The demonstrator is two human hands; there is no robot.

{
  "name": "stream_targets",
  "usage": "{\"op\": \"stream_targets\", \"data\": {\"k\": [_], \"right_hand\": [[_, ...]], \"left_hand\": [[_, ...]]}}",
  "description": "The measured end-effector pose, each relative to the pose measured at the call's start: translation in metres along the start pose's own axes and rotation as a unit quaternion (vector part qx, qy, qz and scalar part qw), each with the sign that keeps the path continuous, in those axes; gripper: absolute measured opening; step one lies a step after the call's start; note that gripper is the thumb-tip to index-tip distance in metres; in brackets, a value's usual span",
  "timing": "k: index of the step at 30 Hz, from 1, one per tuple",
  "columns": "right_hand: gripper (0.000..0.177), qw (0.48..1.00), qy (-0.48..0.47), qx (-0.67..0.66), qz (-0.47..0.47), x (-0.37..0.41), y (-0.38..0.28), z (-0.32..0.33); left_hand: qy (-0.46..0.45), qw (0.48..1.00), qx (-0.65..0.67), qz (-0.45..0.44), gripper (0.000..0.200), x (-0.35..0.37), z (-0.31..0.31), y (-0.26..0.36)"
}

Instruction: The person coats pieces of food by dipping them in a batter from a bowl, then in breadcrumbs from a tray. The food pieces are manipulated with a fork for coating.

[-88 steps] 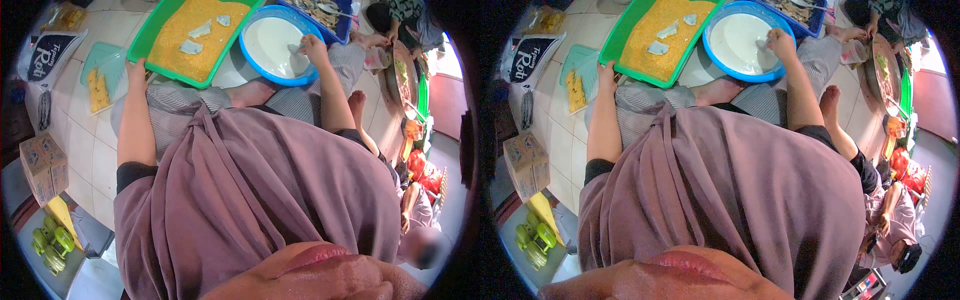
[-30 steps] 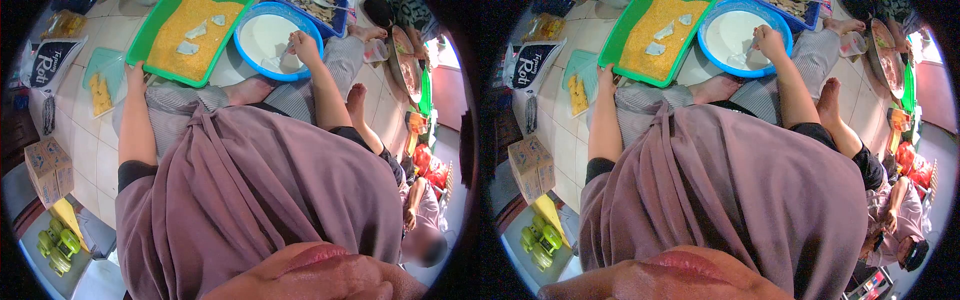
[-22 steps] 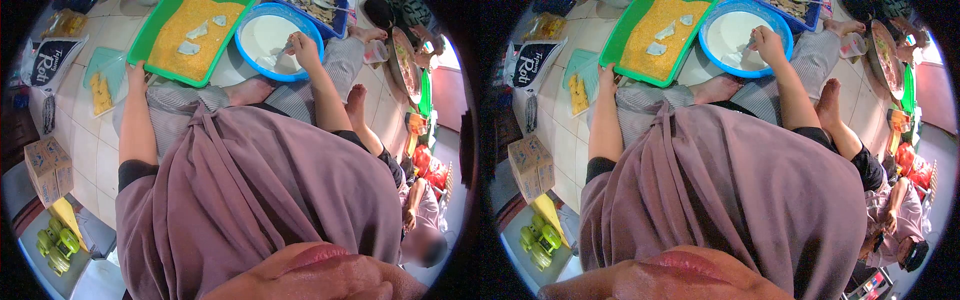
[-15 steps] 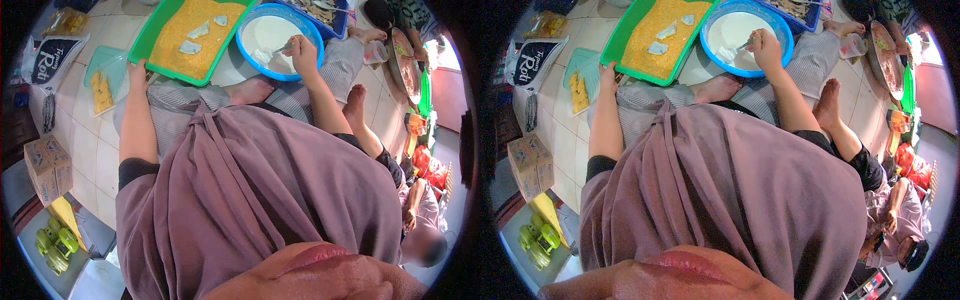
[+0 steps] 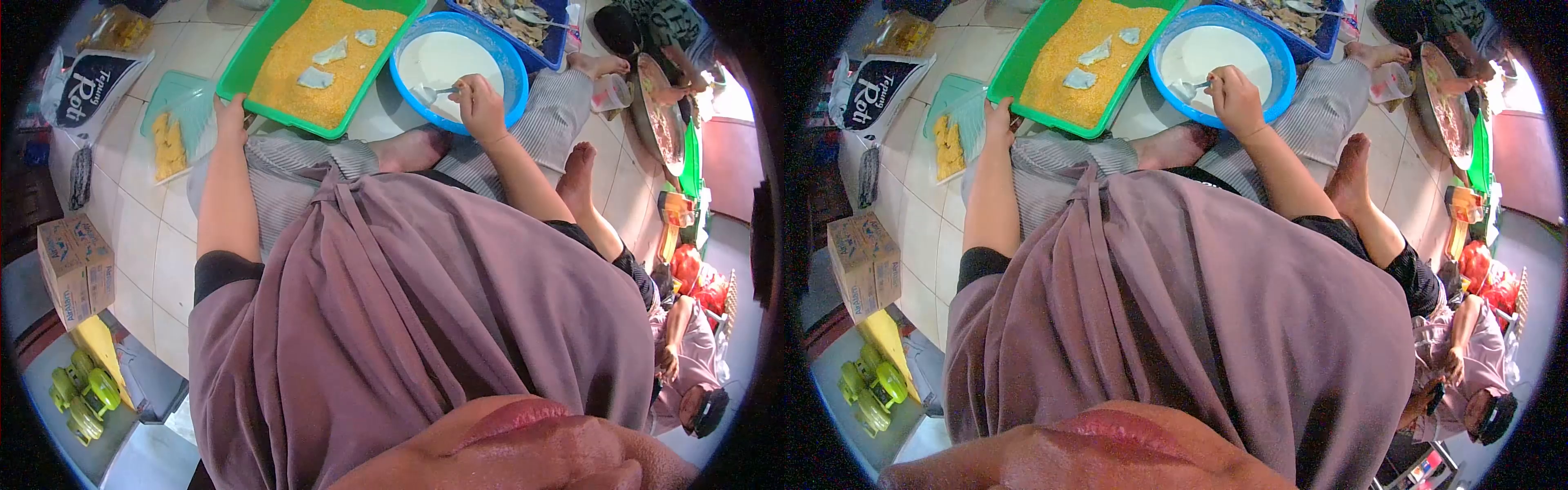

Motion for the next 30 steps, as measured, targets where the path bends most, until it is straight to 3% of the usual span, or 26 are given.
{"op": "stream_targets", "data": {"k": [12, 15, 18, 24, 30], "right_hand": [[0.009, 0.999, -0.008, 0.0, 0.043, 0.0, -0.011, 0.001], [0.013, 1.0, -0.008, -0.02, 0.004, 0.0, -0.003, -0.001], [0.018, 0.984, 0.048, -0.055, -0.164, -0.001, 0.026, 0.001], [0.024, 0.876, 0.143, -0.21, -0.409, 0.01, 0.094, -0.004], [0.024, 0.852, 0.218, -0.299, -0.371, -0.027, 0.114, 0.0]], "left_hand": [[0.009, 1.0, 0.01, -0.009, 0.077, -0.001, 0.0, -0.001], [0.005, 1.0, 0.015, -0.01, 0.08, 0.001, -0.001, 0.0], [0.005, 1.0, 0.007, -0.009, 0.083, -0.003, 0.0, -0.002], [0.013, 1.0, -0.002, -0.008, 0.078, 0.001, 0.0, 0.001], [0.009, 1.0, 0.016, -0.017, 0.084, 0.015, -0.006, 0.009]]}}
Point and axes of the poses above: each hand's wrist, its own x-axis away from the middle knuckle, its own z-axis out of the back of the hand, y = z × x, the point moved 7 cm from there along -x, towards the middle knuckle, and after that the axes turned 9 degrees about y, right-handed, at the moved point
